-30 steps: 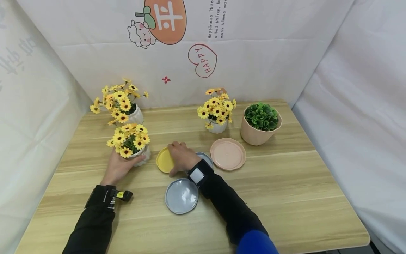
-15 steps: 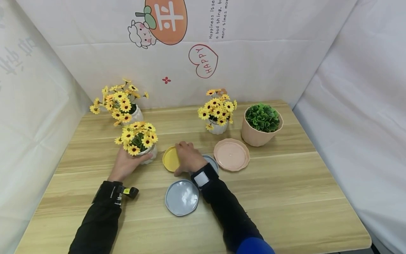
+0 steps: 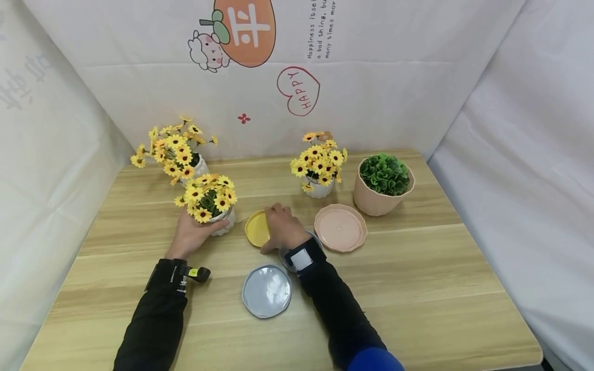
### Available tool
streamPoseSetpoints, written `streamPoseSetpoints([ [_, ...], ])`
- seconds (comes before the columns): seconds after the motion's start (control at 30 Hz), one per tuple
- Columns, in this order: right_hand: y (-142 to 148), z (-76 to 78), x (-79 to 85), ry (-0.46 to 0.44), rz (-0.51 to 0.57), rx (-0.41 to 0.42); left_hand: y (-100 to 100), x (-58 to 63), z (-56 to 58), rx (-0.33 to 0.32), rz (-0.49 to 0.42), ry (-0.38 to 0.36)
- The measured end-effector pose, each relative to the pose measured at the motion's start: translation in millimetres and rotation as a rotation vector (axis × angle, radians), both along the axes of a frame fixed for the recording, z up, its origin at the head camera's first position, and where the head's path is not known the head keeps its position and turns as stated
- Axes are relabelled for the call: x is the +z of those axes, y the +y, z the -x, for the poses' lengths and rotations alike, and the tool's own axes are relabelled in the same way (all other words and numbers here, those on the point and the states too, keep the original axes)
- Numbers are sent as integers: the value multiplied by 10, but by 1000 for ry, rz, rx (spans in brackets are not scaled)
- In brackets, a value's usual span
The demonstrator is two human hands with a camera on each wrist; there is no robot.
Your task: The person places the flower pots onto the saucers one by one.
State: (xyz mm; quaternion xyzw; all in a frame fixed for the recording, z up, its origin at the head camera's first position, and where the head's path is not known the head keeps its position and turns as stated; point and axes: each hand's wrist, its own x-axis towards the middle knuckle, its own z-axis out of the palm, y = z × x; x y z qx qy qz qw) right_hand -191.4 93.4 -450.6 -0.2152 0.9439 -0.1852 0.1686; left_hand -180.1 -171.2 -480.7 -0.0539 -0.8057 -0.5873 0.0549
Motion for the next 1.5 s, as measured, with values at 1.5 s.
streamPoseSetpoints([
  [1.5,110,67,94,-88,-50,-22,85,292,-83,-26,2,-9],
])
